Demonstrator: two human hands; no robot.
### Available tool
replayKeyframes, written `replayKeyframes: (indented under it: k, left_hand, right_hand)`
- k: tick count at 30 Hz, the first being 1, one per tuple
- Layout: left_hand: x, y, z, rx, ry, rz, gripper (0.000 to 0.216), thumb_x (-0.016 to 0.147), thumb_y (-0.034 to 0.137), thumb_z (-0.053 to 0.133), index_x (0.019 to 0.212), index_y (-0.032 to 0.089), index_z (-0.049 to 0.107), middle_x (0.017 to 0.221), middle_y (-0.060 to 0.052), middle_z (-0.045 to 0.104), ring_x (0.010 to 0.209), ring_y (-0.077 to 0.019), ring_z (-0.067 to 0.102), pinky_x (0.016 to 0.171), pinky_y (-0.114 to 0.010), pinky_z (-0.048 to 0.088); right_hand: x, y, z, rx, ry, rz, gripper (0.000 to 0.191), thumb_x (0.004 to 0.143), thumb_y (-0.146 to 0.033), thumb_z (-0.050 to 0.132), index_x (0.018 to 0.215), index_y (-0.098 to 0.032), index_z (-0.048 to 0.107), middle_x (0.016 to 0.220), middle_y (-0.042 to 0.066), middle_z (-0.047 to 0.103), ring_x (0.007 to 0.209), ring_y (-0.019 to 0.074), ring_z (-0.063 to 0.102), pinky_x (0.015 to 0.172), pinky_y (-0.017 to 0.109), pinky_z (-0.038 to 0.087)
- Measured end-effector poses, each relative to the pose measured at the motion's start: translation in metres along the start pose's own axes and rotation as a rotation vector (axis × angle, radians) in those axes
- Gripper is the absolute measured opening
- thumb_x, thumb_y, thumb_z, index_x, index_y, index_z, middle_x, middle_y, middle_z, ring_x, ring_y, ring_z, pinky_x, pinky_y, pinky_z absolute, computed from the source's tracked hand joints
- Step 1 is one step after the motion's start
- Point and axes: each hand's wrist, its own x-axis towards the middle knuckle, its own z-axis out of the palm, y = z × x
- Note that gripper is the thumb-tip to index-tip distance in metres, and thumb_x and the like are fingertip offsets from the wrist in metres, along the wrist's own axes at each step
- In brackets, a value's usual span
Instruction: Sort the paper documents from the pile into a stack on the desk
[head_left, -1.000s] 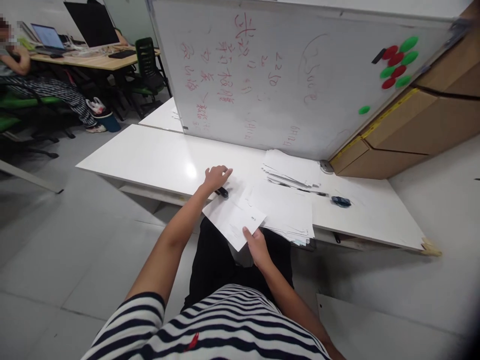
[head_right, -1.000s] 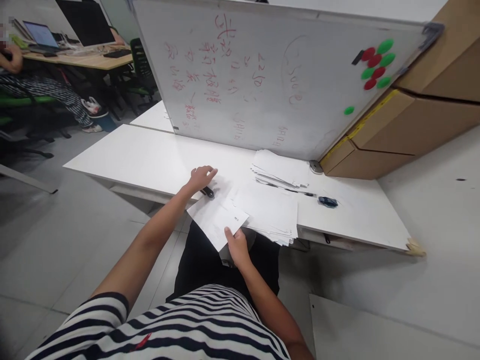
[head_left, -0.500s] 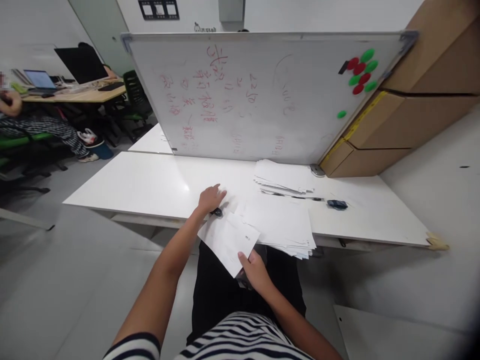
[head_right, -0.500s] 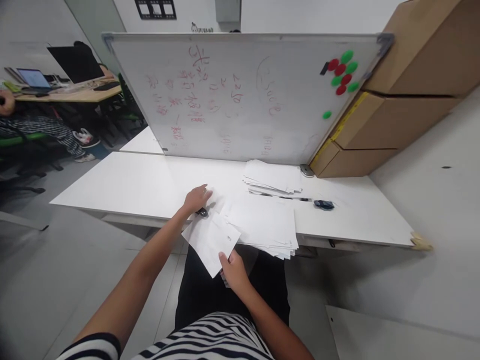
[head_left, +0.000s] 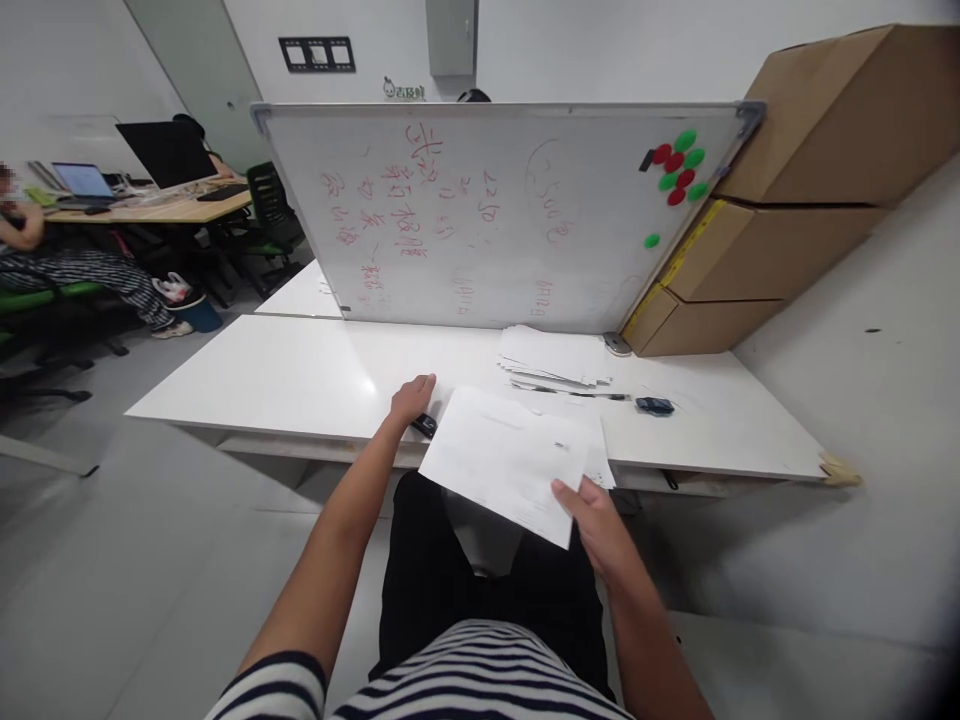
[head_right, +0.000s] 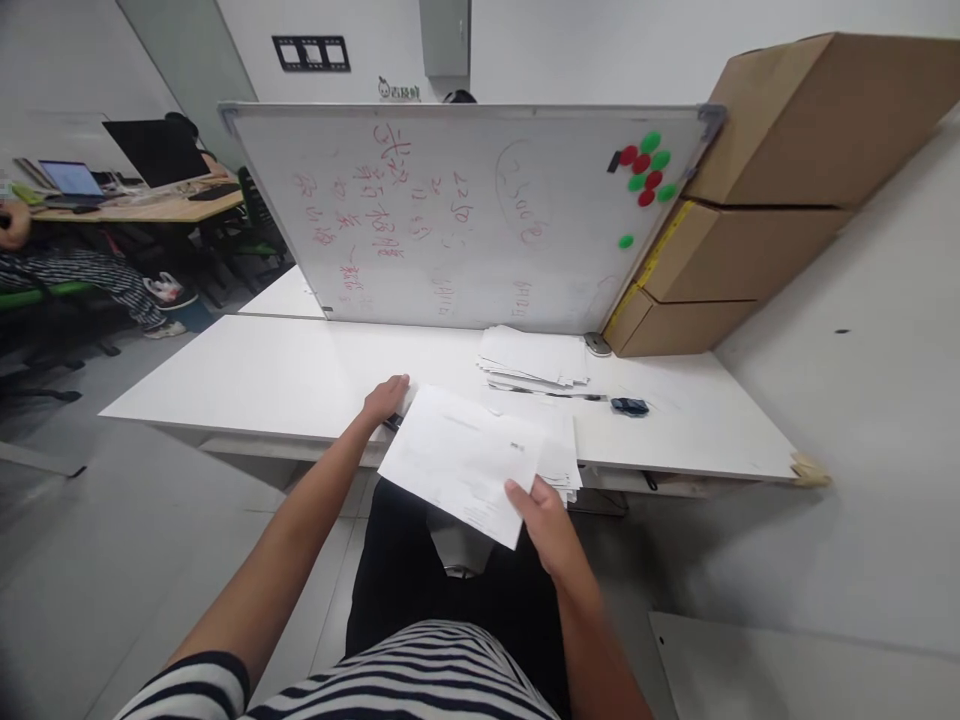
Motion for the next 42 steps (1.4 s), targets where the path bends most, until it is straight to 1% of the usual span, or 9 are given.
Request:
replayKeyframes:
  k: [5, 7, 17, 23, 26, 29, 34, 39, 42]
  left_hand:
    - [0.002, 0.0, 0.005, 0.03, -0.017, -0.015, 0.054, 0.088, 0.062, 0.033, 0.121, 0.027, 0.057, 0.125, -0.009, 0.063, 0.114, -0.0313, 0.056, 0.089, -0.044, 0.044]
    - [0.003, 0.0, 0.006, 0.04, -0.009, -0.007, 0.053, 0.087, 0.062, 0.035, 0.12, 0.027, 0.057, 0.125, -0.009, 0.063, 0.114, -0.0311, 0.056, 0.089, -0.043, 0.043]
    - [0.004, 0.002, 0.007, 0.061, 0.01, -0.013, 0.046, 0.087, 0.059, 0.037, 0.11, 0.028, 0.062, 0.119, -0.007, 0.066, 0.112, -0.0306, 0.056, 0.087, -0.043, 0.044]
    - [0.003, 0.002, 0.007, 0.041, 0.002, -0.005, 0.046, 0.087, 0.059, 0.037, 0.108, 0.028, 0.063, 0.121, -0.007, 0.065, 0.11, -0.0296, 0.057, 0.086, -0.041, 0.045]
    - [0.003, 0.002, 0.007, 0.052, 0.008, -0.009, 0.045, 0.087, 0.059, 0.037, 0.107, 0.027, 0.063, 0.12, -0.007, 0.065, 0.109, -0.03, 0.057, 0.086, -0.042, 0.044]
    - [0.002, 0.004, 0.006, 0.055, 0.008, -0.009, 0.045, 0.088, 0.058, 0.036, 0.107, 0.027, 0.063, 0.12, -0.008, 0.065, 0.109, -0.0297, 0.057, 0.086, -0.041, 0.045]
    - [0.001, 0.007, 0.003, 0.068, -0.012, -0.04, 0.046, 0.088, 0.058, 0.036, 0.108, 0.027, 0.063, 0.121, -0.007, 0.064, 0.11, -0.0282, 0.057, 0.087, -0.04, 0.045]
    - [0.0, 0.009, 0.001, 0.07, -0.024, -0.054, 0.047, 0.088, 0.059, 0.033, 0.11, 0.029, 0.062, 0.122, -0.004, 0.064, 0.11, -0.0266, 0.057, 0.089, -0.04, 0.045]
    - [0.0, 0.009, 0.002, 0.068, -0.026, -0.06, 0.047, 0.088, 0.058, 0.034, 0.109, 0.028, 0.062, 0.122, -0.005, 0.064, 0.11, -0.0266, 0.058, 0.089, -0.041, 0.045]
  right_hand:
    - [-0.001, 0.004, -0.044, -0.322, 0.352, -0.063, 0.049, 0.076, -0.055, 0.065, 0.106, -0.017, 0.07, 0.113, 0.012, 0.07, 0.11, 0.035, 0.06, 0.095, 0.049, 0.045]
    - [-0.001, 0.008, -0.051, -0.414, 0.407, -0.027, 0.05, 0.078, -0.056, 0.061, 0.108, -0.017, 0.069, 0.113, 0.012, 0.07, 0.108, 0.0352, 0.061, 0.092, 0.048, 0.046]
    - [-0.005, 0.02, -0.053, -0.433, 0.352, 0.008, 0.049, 0.08, -0.057, 0.059, 0.107, -0.017, 0.068, 0.111, 0.011, 0.071, 0.105, 0.032, 0.063, 0.092, 0.044, 0.046]
    - [0.014, 0.001, -0.055, -0.431, 0.349, -0.075, 0.051, 0.08, -0.055, 0.059, 0.114, -0.018, 0.066, 0.116, 0.011, 0.068, 0.108, 0.0313, 0.061, 0.093, 0.043, 0.045]
    - [0.037, -0.011, -0.055, -0.568, 0.382, -0.171, 0.045, 0.084, -0.052, 0.054, 0.11, -0.018, 0.064, 0.113, 0.011, 0.069, 0.105, 0.0293, 0.061, 0.092, 0.041, 0.044]
    - [0.062, -0.007, -0.051, -0.864, 0.462, -0.163, 0.035, 0.086, -0.045, 0.05, 0.099, -0.015, 0.064, 0.104, 0.015, 0.069, 0.102, 0.0305, 0.06, 0.094, 0.048, 0.041]
    - [0.081, 0.028, -0.048, -1.267, 0.453, -0.184, 0.035, 0.087, -0.036, 0.046, 0.113, -0.015, 0.058, 0.14, 0.016, 0.048, 0.136, 0.0349, 0.029, 0.107, 0.066, 0.009]
    - [0.08, 0.045, -0.05, -1.289, 0.544, -0.095, 0.058, 0.089, -0.043, 0.04, 0.14, -0.016, 0.035, 0.153, 0.015, 0.028, 0.143, 0.0354, 0.01, 0.107, 0.068, 0.008]
    - [0.082, 0.037, -0.048, -1.36, 0.474, -0.138, 0.057, 0.09, -0.038, 0.041, 0.143, -0.018, 0.033, 0.157, 0.015, 0.018, 0.144, 0.0365, 0.003, 0.108, 0.066, 0.01]
